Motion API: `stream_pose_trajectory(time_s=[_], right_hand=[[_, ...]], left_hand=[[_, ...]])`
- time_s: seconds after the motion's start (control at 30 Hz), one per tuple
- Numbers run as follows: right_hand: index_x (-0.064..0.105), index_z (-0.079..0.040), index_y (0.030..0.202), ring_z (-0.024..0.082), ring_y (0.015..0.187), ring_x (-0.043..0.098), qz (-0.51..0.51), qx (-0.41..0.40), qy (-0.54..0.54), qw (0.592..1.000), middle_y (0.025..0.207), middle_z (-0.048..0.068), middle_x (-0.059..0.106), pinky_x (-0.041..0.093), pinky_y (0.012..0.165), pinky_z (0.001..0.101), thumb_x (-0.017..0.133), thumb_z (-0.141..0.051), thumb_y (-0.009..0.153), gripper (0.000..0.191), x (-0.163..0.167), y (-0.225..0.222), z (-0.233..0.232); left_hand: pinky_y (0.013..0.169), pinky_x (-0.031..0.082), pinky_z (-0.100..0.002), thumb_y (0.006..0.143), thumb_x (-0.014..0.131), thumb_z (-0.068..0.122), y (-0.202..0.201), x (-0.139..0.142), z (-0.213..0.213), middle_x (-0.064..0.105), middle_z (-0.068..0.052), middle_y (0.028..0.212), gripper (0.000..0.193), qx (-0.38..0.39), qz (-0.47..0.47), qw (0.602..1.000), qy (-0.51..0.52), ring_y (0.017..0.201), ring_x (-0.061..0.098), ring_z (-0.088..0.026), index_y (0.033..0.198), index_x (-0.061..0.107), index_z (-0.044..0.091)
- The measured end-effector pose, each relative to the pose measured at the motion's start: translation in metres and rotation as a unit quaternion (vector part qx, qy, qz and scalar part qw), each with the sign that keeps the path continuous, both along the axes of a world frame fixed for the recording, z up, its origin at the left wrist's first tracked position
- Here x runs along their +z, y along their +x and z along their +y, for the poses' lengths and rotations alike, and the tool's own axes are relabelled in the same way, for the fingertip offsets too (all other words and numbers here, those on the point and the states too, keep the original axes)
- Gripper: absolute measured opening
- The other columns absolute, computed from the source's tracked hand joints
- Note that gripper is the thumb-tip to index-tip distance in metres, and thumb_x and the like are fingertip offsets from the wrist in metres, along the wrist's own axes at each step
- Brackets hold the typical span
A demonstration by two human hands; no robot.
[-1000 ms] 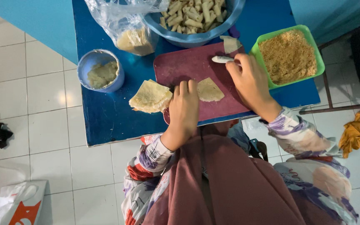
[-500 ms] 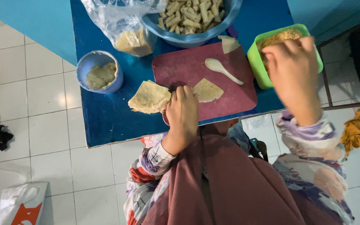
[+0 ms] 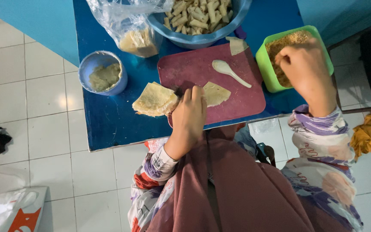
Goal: The person sits at a table and wraps pieces of dough in triangular pastry wrappers, folding the wrappers around the dough by hand on a cutting board. The finished wrapped rolls are placed into a large bowl that gradually fills with similar rolls.
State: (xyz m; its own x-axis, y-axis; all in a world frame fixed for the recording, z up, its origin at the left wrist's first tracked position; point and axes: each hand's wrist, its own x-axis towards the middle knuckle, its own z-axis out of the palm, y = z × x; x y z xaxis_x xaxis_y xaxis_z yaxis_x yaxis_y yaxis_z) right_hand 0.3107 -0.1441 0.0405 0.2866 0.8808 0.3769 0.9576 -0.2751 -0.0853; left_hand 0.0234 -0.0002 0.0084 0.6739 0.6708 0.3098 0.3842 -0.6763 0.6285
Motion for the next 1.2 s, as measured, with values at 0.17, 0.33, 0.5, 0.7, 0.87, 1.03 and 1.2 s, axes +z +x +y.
stream_pose_trajectory(time_s=[0.17, 0.33, 0.5, 0.7, 0.87, 1.03, 1.2], right_hand=[[0.072, -0.009, 0.095, 0.026, 0.09, 0.063, 0.001, 0.047, 0.053, 0.998, 0.089, 0.009, 0.07, 0.041, 0.099, 0.0393, 0.073, -0.012, 0.108, 0.013, 0.035, -0.017, 0.003], [0.073, -0.01, 0.095, 0.029, 0.096, 0.059, 0.056, 0.124, 0.083, 0.987, 0.095, 0.007, 0.073, 0.045, 0.093, 0.0421, 0.077, -0.013, 0.095, 0.005, 0.03, -0.074, 0.036], [0.072, -0.008, 0.099, 0.029, 0.1, 0.06, 0.12, 0.204, 0.057, 0.97, 0.098, 0.004, 0.07, 0.049, 0.09, 0.0404, 0.076, -0.011, 0.088, 0.012, -0.006, -0.124, 0.063], [0.075, -0.011, 0.107, 0.031, 0.109, 0.055, 0.16, 0.219, 0.091, 0.958, 0.112, 0.005, 0.068, 0.046, 0.098, 0.0422, 0.076, -0.012, 0.087, 0.019, -0.026, -0.13, 0.055], [0.077, -0.012, 0.105, 0.029, 0.112, 0.054, 0.116, 0.204, 0.107, 0.966, 0.113, 0.002, 0.067, 0.04, 0.102, 0.0446, 0.079, -0.015, 0.088, 0.018, -0.033, -0.127, 0.051], [0.076, -0.01, 0.097, 0.031, 0.107, 0.053, 0.128, 0.177, 0.121, 0.968, 0.109, 0.006, 0.064, 0.04, 0.093, 0.0446, 0.082, -0.018, 0.084, 0.016, -0.032, -0.126, 0.055], [0.074, -0.011, 0.103, 0.031, 0.106, 0.054, 0.118, 0.154, 0.114, 0.974, 0.111, 0.005, 0.064, 0.042, 0.093, 0.0443, 0.08, -0.013, 0.089, 0.015, -0.019, -0.124, 0.045]], left_hand=[[0.076, 0.053, -0.051, 0.097, 0.06, 0.013, -0.007, -0.001, 0.001, 0.066, -0.019, 0.103, 0.022, -0.003, -0.005, 1.0, 0.01, 0.092, 0.066, -0.042, 0.117, 0.055, 0.007], [0.081, 0.053, -0.052, 0.096, 0.066, 0.018, -0.009, 0.004, 0.002, 0.066, -0.021, 0.113, 0.03, -0.016, -0.009, 0.999, -0.043, 0.099, 0.066, -0.044, 0.12, 0.053, 0.004], [0.078, 0.053, -0.051, 0.087, 0.075, 0.02, -0.007, 0.01, 0.001, 0.064, -0.022, 0.116, 0.049, -0.028, 0.015, 0.997, -0.073, 0.101, 0.064, -0.046, 0.126, 0.05, 0.002], [0.078, 0.054, -0.049, 0.086, 0.076, 0.018, -0.003, 0.008, 0.0, 0.063, -0.02, 0.117, 0.05, -0.021, 0.022, 0.999, -0.025, 0.103, 0.065, -0.042, 0.125, 0.05, 0.003], [0.078, 0.055, -0.047, 0.087, 0.075, 0.019, 0.0, 0.003, -0.003, 0.063, -0.018, 0.115, 0.047, -0.003, 0.031, 0.999, -0.019, 0.102, 0.065, -0.04, 0.123, 0.05, 0.004], [0.078, 0.055, -0.047, 0.091, 0.071, 0.018, 0.0, -0.003, -0.002, 0.064, -0.018, 0.112, 0.037, 0.004, -0.002, 1.0, 0.001, 0.101, 0.066, -0.04, 0.119, 0.051, 0.004], [0.074, 0.056, -0.047, 0.101, 0.062, 0.014, -0.001, -0.004, 0.0, 0.067, -0.019, 0.111, 0.022, -0.005, -0.06, 0.997, -0.039, 0.096, 0.068, -0.041, 0.118, 0.051, 0.004]])
